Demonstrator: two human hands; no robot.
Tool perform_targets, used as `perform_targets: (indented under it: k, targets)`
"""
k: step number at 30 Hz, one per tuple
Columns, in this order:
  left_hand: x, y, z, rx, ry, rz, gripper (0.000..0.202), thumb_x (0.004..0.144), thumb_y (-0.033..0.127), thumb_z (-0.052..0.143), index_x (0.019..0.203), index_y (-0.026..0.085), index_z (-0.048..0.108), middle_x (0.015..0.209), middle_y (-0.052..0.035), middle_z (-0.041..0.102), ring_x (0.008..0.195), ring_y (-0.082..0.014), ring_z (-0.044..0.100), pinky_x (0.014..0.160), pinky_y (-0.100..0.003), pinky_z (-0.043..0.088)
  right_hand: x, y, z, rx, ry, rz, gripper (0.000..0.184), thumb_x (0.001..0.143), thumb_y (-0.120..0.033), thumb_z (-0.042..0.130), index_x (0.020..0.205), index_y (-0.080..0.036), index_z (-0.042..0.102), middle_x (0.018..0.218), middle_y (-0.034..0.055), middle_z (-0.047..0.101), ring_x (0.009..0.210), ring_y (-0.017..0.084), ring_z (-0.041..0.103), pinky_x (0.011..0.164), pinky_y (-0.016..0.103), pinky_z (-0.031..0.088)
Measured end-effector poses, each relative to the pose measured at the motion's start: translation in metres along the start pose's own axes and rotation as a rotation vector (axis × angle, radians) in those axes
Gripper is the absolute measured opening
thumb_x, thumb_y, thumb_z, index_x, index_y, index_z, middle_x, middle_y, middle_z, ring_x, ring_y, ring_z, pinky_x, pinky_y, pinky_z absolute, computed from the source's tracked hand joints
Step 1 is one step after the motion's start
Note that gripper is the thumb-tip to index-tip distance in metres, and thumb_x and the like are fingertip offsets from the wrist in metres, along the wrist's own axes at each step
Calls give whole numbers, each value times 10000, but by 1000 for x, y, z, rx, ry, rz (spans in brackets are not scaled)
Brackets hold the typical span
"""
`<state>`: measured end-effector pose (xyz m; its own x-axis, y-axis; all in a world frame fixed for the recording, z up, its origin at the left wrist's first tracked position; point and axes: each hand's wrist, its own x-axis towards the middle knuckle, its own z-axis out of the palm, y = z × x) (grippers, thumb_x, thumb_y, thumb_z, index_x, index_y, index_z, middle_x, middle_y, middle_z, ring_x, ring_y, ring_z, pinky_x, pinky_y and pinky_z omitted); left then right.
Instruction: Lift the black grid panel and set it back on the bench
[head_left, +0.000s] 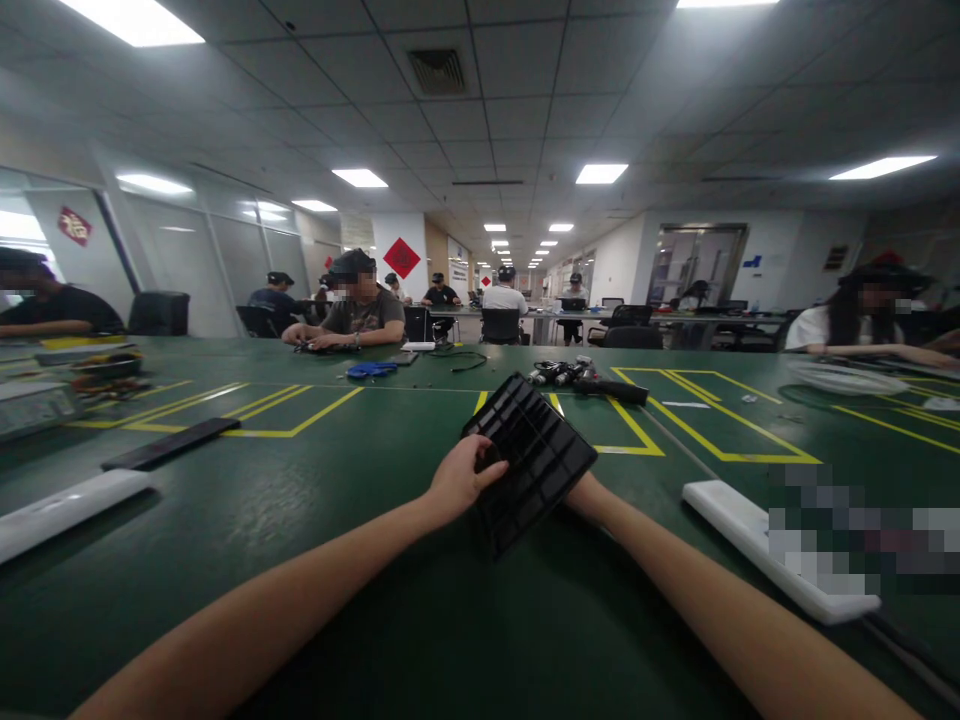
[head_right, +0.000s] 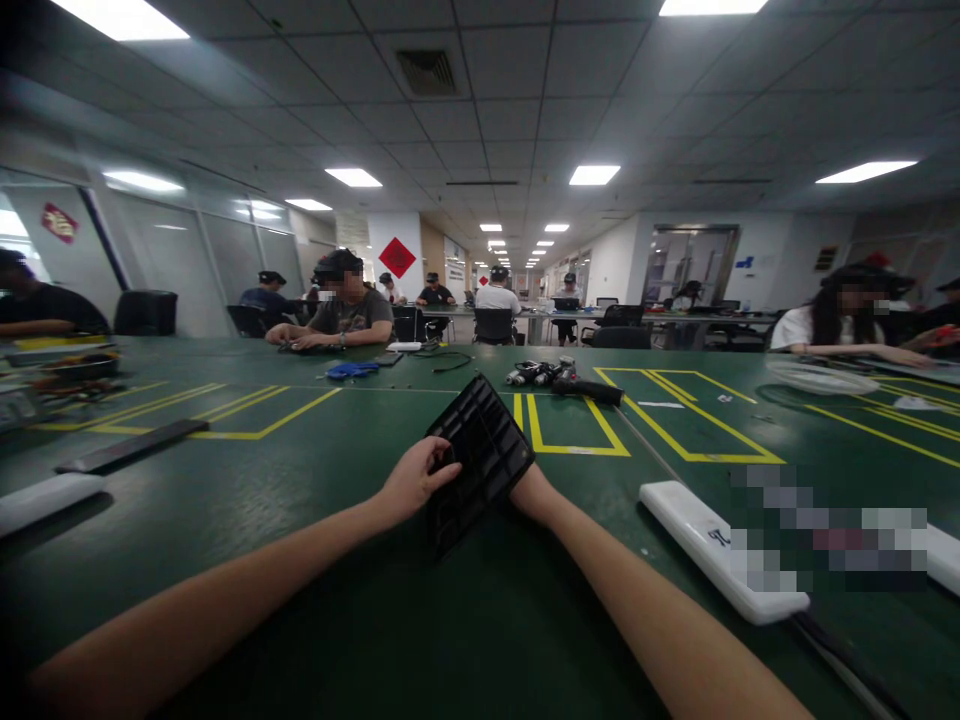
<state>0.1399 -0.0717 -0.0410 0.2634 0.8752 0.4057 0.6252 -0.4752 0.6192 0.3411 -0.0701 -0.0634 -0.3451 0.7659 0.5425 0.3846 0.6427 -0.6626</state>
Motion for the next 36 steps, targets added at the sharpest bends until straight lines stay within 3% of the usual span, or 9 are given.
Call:
perform_targets:
  k: [4, 9, 13, 18, 20, 24, 26, 31, 36]
  targets:
    - [-9, 5, 8, -140, -69, 0, 393, 694, 427, 594, 980, 168, 520, 792, -18, 512, 674, -148, 461, 590, -258, 354, -7, -12, -5, 98, -84, -114, 458, 819, -430, 486, 1262, -315, 458, 1359, -4, 429, 1247, 231, 381, 1064, 432, 260]
    - [-10, 2, 10, -182, -95, -17, 396, 668, 401, 619, 958, 153, 511, 678, 32, 428, 611, -119, 396, 567, -245, 328, -11, -15, -12, 128, -140, -82, 516, 799, -486, 501, 1264, -265, 465, 1301, 32, 499, 1201, 222, 442, 1041, 419, 313]
    - [-10, -3, 12, -275, -159, -43, 399, 674, 420, 599, 954, 151, 506, 612, 66, 367, 562, -99, 355, 541, -232, 305, -10, -13, -8, 102, -218, -78, 491, 799, -483, 505, 1220, -232, 513, 1265, 54, 533, 1156, 231, 488, 1018, 451, 337]
    - [-5, -6, 6, -262, -215, -54, 426, 604, 419, 672, 917, 160, 543, 663, 50, 432, 574, -95, 372, 529, -227, 299, -8, -13, 1, -28, -214, -197, 424, 853, -427, 434, 1233, -250, 497, 1318, 45, 479, 1234, 208, 402, 1068, 448, 242]
    - [-1, -7, 2, -351, -153, -144, 373, 608, 380, 683, 884, 164, 555, 699, 32, 476, 603, -103, 409, 545, -224, 327, -9, -11, 4, -54, -186, -203, 438, 863, -404, 421, 1271, -247, 455, 1351, 47, 439, 1249, 209, 383, 1068, 442, 243]
    - [7, -16, -3, -622, 197, -569, 52, 751, 174, 527, 795, 165, 502, 694, 12, 467, 570, -92, 420, 542, -212, 365, -10, -10, 5, -79, -162, -197, 471, 864, -383, 424, 1314, -246, 402, 1392, 49, 379, 1278, 232, 335, 1077, 429, 224]
    - [10, -20, -5, -675, 258, -673, 94, 772, 83, 439, 791, 170, 470, 670, 12, 443, 539, -83, 424, 542, -209, 386, -11, -10, 4, -86, -169, -190, 485, 857, -384, 437, 1321, -251, 396, 1400, 47, 364, 1281, 243, 327, 1081, 419, 222]
    - [10, -15, -9, -786, 132, -676, 75, 787, 77, 448, 776, 148, 468, 673, -17, 526, 519, -70, 484, 507, -196, 412, -12, -13, 1, -73, -178, -196, 450, 855, -379, 443, 1294, -284, 435, 1379, 21, 400, 1262, 248, 359, 1078, 415, 237]
    - [4, -7, -15, -813, -81, -596, 200, 785, 310, 535, 705, 139, 470, 506, 73, 384, 357, -12, 282, 343, -144, 128, -12, -11, 3, -80, -158, -200, 461, 857, -376, 438, 1307, -280, 415, 1377, 27, 404, 1264, 247, 357, 1074, 424, 244]
